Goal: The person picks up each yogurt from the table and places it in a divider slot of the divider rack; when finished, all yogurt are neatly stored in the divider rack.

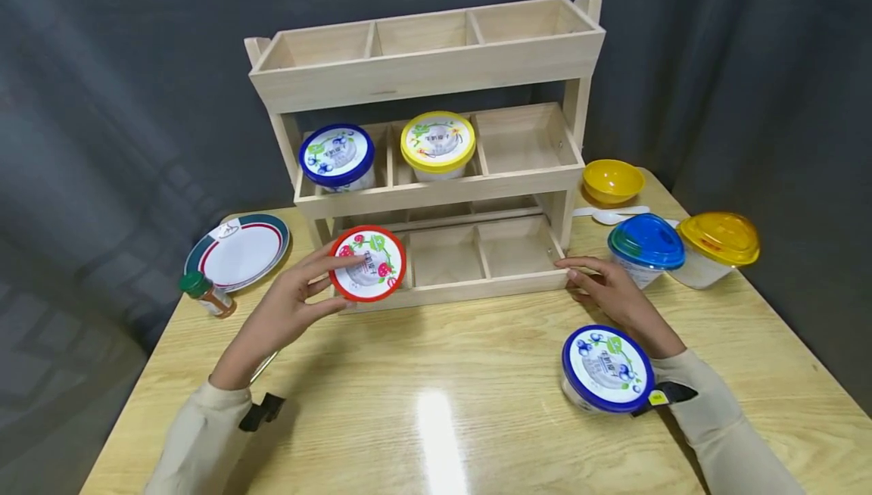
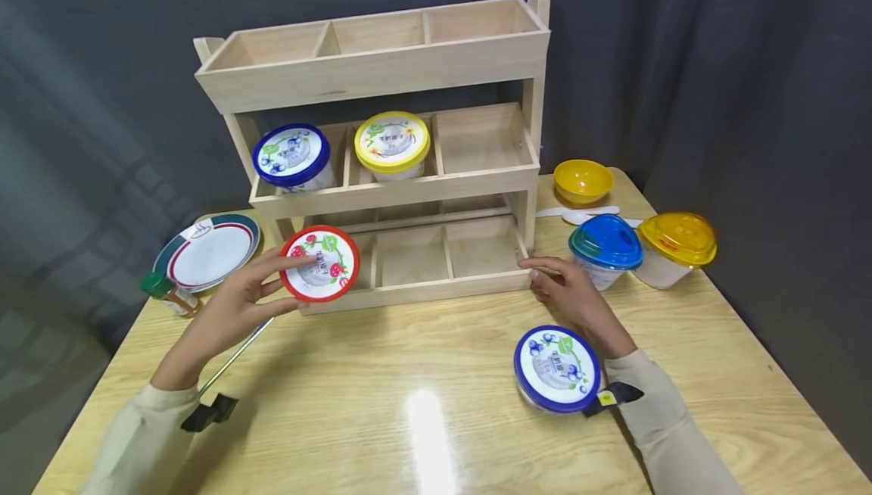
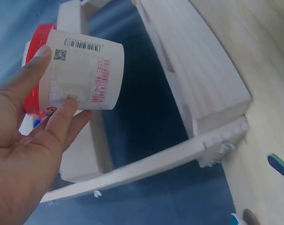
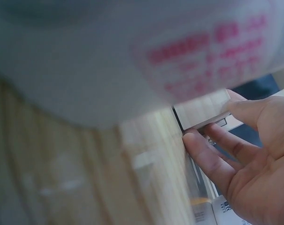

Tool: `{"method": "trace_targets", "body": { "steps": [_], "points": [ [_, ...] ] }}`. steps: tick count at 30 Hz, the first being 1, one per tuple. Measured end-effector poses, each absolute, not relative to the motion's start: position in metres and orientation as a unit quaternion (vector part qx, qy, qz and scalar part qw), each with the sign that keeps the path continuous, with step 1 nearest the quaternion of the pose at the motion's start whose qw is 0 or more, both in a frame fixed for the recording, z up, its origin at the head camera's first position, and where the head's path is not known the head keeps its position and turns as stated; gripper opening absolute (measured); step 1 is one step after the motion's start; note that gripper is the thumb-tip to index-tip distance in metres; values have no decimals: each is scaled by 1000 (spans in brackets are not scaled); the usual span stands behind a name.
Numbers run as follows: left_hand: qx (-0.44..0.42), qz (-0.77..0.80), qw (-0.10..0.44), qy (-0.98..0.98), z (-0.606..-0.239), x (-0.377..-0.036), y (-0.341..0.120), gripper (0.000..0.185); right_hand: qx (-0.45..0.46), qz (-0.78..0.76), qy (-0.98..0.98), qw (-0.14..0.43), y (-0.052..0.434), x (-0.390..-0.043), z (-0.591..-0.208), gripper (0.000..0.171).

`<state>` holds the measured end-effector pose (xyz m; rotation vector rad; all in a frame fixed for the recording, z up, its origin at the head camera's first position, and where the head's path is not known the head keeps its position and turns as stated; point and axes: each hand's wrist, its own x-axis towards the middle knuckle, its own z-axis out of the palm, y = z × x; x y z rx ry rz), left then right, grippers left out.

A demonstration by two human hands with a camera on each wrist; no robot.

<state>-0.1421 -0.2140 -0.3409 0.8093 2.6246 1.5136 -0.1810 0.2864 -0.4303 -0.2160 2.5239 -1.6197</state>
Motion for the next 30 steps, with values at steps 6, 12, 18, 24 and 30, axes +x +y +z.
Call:
{"method": "trace_targets", "body": {
  "steps": [6, 12, 18, 24, 30],
  "points": [
    [242, 498, 24, 832, -350, -159, -218, 57, -73, -536, 838, 67, 287, -180, -429, 39],
    [208, 544, 50, 812, -363, -171, -218, 60, -75, -536, 838, 65, 287, -180, -429, 39],
    [179, 579, 57, 793, -375, -176, -219, 66, -75, -535, 839, 66, 286, -181, -429, 39],
    [161, 582, 60, 795, -384, -183, -216, 66, -73, -535, 839, 68, 288, -181, -429, 39],
    [135, 539, 75, 828, -388, -181, -218, 62, -68, -537, 837, 77, 287, -181, -430, 39]
  ]
}}
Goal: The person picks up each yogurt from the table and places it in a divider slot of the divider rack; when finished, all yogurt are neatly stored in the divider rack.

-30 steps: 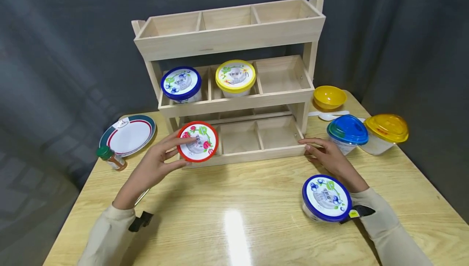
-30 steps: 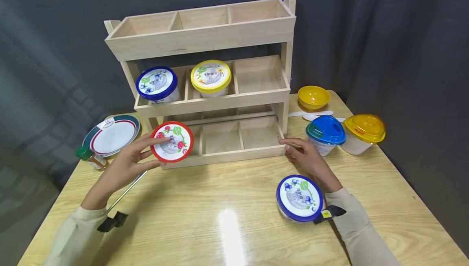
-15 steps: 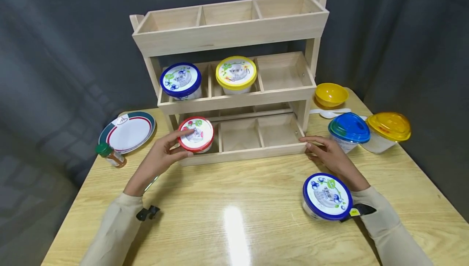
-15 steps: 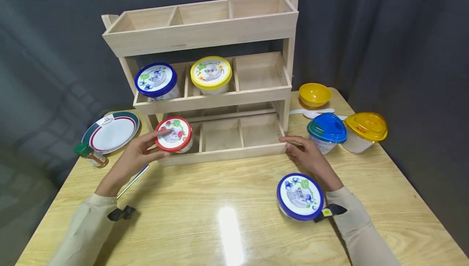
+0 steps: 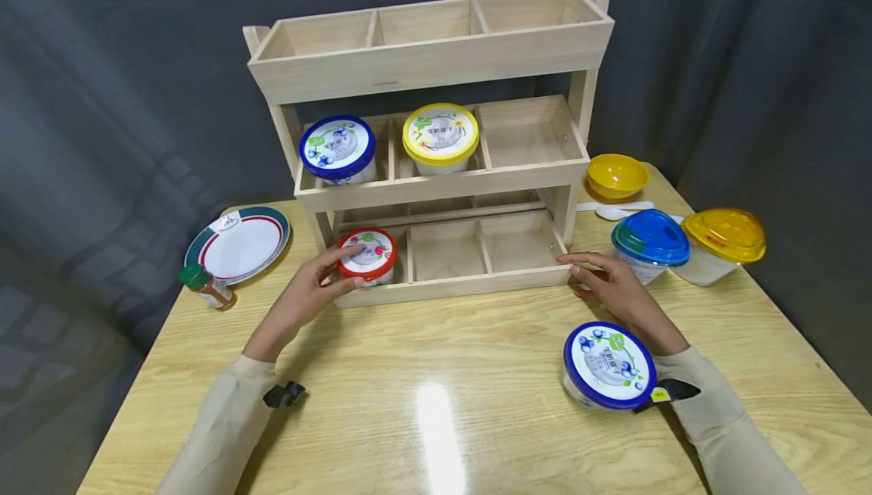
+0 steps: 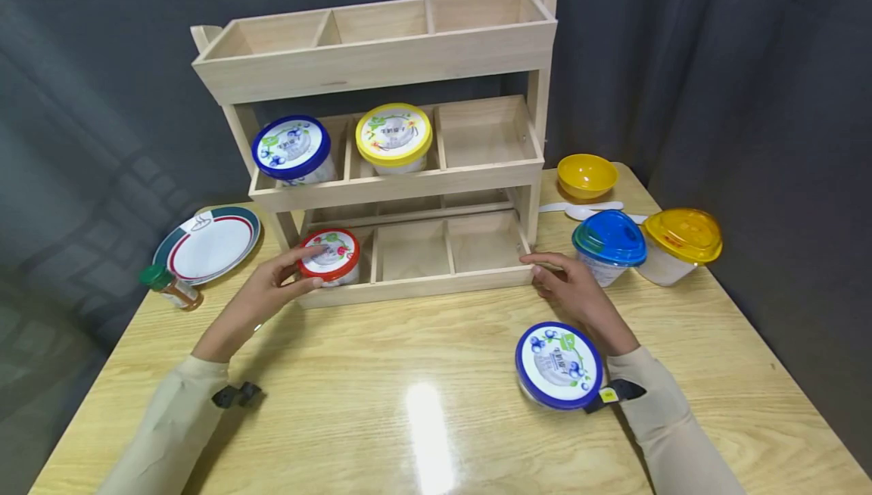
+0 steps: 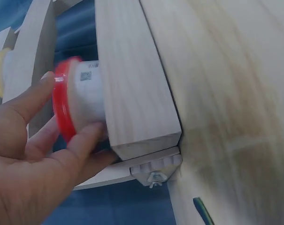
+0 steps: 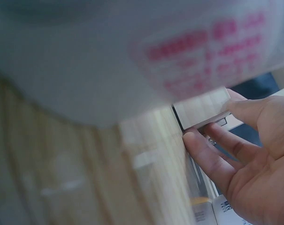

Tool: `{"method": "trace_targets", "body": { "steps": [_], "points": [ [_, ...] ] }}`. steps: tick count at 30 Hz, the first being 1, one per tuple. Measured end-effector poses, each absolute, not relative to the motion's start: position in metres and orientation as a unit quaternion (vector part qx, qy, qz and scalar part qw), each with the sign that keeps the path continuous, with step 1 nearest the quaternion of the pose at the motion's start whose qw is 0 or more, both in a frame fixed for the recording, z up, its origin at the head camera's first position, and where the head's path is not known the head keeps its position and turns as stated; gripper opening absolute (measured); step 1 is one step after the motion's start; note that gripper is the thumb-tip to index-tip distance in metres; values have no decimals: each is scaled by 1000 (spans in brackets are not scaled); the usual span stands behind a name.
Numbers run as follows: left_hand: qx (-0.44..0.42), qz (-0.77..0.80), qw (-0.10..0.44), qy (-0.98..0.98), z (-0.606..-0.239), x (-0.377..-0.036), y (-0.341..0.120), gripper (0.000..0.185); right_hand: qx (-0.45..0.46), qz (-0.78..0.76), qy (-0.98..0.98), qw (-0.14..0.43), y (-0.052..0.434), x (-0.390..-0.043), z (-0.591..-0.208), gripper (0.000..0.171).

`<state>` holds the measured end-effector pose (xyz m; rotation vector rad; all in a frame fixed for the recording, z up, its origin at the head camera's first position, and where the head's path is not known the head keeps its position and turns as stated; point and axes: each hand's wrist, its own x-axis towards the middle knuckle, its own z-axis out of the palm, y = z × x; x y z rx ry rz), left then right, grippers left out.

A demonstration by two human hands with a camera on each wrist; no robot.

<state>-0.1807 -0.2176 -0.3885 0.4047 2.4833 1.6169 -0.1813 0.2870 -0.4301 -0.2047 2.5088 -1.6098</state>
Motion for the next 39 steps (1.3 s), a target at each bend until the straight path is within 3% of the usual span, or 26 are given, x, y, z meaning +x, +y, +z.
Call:
{"method": "trace_targets", "body": {
  "steps": [19, 30, 39],
  "points": [
    [111, 505, 48, 854, -359, -157, -228, 52, -97, -535, 834, 92, 290, -178, -422, 46],
    [84, 482, 34, 871, -369, -141, -240, 39, -137, -391, 910, 12, 285, -160, -385, 41],
    [74, 512, 58, 854, -391, -145, -241, 46, -187, -392, 900, -24, 294, -122, -357, 38]
  ]
}}
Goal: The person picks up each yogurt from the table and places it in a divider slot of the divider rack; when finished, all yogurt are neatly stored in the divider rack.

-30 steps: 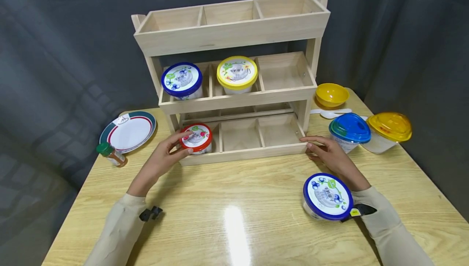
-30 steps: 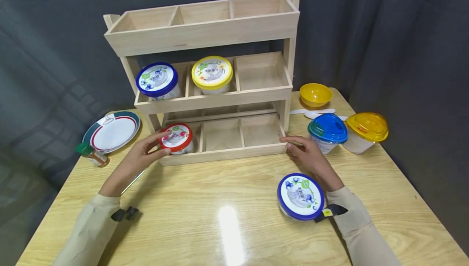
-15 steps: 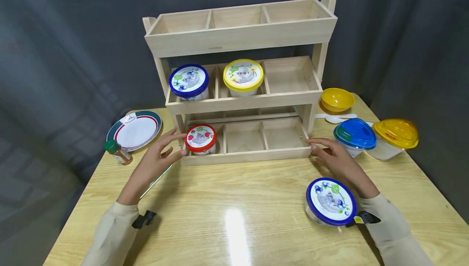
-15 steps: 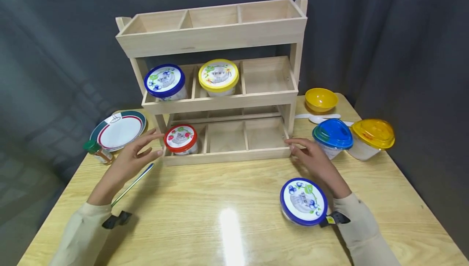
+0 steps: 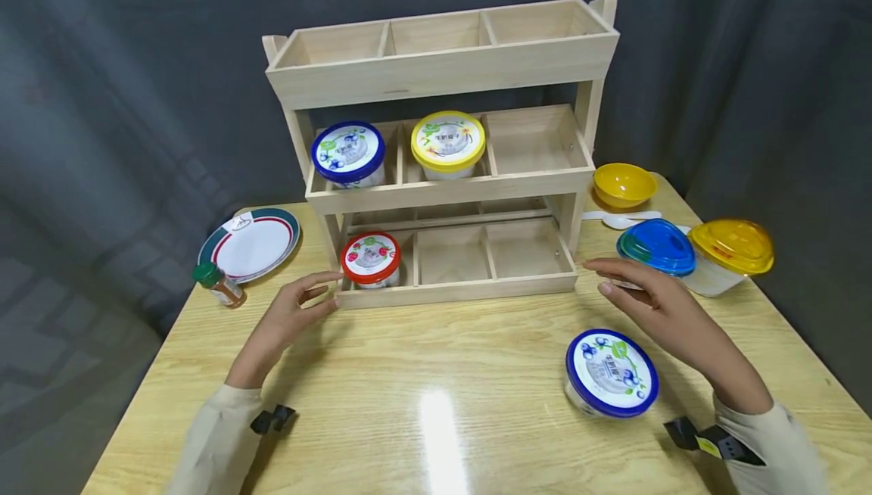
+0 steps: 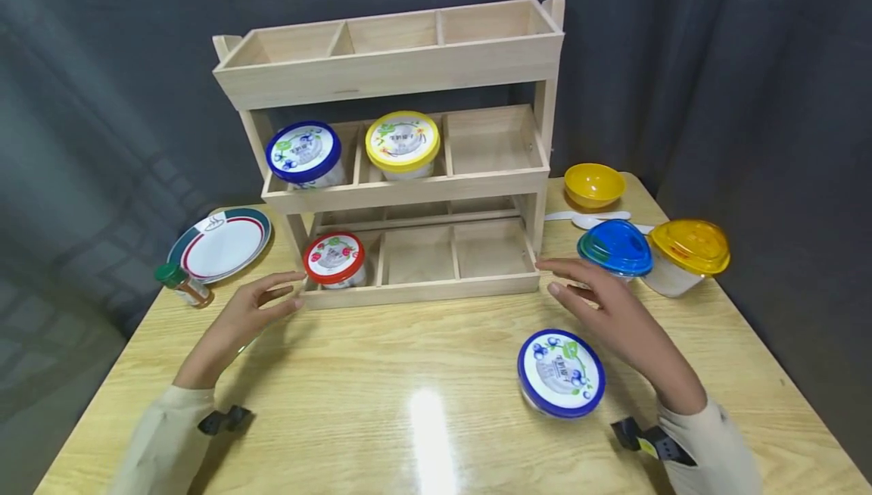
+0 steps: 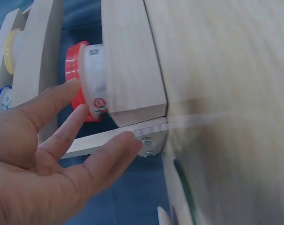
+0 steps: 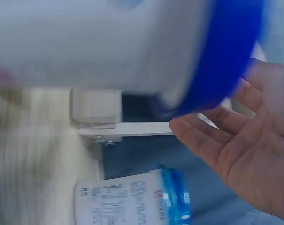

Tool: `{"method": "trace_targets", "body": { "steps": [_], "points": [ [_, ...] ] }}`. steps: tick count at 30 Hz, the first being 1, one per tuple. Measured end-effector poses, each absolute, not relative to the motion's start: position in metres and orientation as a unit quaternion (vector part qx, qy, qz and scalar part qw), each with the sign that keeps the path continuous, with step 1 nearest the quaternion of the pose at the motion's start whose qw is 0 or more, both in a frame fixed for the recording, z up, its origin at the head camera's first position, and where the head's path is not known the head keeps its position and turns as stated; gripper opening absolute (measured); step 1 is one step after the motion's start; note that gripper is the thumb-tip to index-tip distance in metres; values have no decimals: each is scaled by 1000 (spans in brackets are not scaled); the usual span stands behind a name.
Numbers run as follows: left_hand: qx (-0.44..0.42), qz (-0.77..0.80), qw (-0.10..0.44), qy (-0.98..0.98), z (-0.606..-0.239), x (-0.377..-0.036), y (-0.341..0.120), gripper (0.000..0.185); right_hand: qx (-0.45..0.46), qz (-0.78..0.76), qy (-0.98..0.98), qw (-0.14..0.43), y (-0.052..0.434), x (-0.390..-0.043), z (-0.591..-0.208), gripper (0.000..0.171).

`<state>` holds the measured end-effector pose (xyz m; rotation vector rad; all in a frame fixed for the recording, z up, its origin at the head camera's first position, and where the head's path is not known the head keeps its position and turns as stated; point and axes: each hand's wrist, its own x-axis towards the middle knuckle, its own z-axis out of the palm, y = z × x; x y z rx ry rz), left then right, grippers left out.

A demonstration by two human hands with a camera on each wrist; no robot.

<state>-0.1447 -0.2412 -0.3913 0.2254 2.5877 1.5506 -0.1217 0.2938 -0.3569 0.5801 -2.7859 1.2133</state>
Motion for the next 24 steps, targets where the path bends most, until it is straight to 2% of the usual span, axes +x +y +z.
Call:
{"method": "trace_targets", "body": {
  "steps": [9, 13, 17, 24],
  "points": [
    [55, 533, 83, 840, -405, -148, -242, 47, 207, 400, -891, 46, 310, -73, -370, 47],
    [46, 541, 84, 836, -410, -148, -241, 43, 202, 420, -884, 29, 321, -58, -381, 50],
    [47, 549, 73, 831, -411, -151, -241, 38, 184, 429, -884, 0, 330, -52, -391, 50],
    [33, 557, 84, 825, -409, -156, -241, 38, 228, 463, -856, -15, 340, -46, -409, 54]
  ]
}}
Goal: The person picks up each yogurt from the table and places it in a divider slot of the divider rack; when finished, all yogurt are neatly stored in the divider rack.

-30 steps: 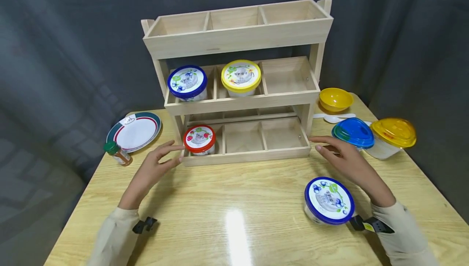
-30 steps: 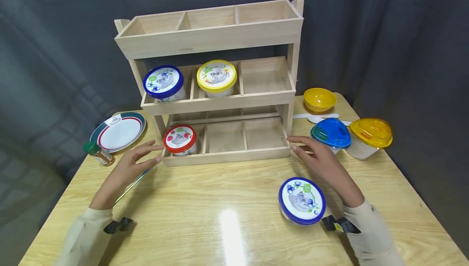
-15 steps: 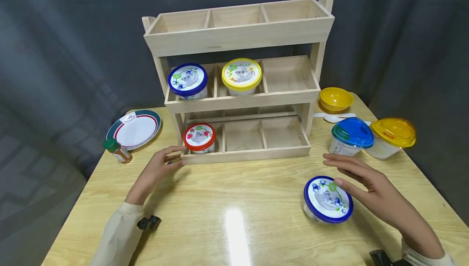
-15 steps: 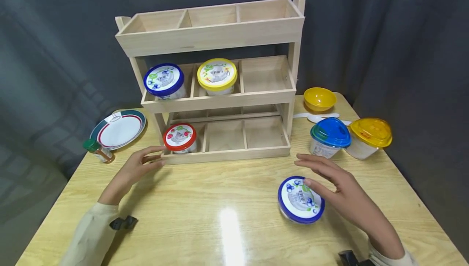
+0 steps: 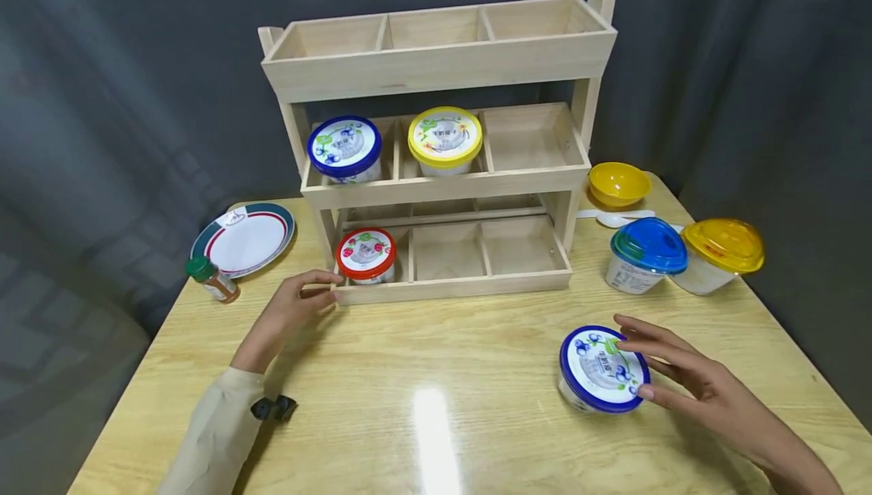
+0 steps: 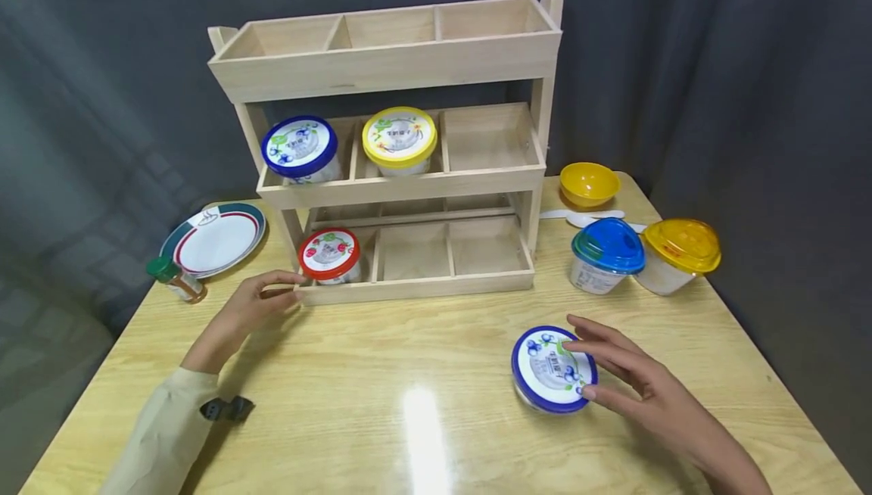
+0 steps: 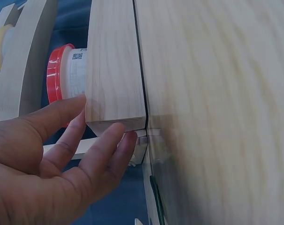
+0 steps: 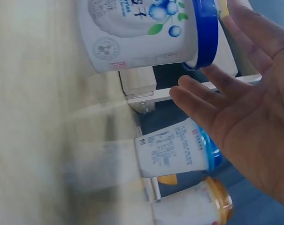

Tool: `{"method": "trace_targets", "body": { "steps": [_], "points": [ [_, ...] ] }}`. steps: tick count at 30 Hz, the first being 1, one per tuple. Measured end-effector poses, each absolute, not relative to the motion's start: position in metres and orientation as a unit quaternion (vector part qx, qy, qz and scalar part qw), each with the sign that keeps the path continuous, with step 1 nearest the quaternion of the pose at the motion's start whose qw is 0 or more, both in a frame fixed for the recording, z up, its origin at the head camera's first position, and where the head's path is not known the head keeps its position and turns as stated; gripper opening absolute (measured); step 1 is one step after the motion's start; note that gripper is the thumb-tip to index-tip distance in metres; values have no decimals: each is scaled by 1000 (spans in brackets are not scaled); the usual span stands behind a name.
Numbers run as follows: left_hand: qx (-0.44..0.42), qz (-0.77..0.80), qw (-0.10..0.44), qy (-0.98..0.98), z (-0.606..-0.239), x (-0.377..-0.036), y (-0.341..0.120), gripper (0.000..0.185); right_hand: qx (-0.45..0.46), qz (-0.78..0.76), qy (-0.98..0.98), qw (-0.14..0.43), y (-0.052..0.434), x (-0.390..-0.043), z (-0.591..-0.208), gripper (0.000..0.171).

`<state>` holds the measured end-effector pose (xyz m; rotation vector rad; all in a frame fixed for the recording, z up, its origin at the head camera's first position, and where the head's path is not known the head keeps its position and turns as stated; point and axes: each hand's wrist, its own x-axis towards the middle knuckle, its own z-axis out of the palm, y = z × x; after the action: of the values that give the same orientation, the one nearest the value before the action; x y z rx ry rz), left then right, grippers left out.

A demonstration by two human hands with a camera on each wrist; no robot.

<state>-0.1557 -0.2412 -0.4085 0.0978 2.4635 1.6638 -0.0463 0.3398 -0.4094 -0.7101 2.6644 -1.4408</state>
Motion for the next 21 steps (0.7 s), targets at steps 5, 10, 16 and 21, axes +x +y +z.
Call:
{"method": "trace_targets", "body": {
  "steps": [5, 10, 16, 21],
  "points": [
    [32, 552, 96, 828, -407, -158, -239, 39, -231, -469, 852, 28, 344, -41, -423, 57],
    [26, 552, 107, 827, -407, -159, -238, 37, -204, -466, 860, 50, 342, -35, -431, 55],
    [25, 553, 105, 826, -409, -157, -239, 33, -167, -486, 854, 75, 341, -32, -439, 49],
    [37, 547, 93, 831, -408, -157, -240, 31, -110, -478, 865, 104, 342, -31, -442, 45]
  ]
}}
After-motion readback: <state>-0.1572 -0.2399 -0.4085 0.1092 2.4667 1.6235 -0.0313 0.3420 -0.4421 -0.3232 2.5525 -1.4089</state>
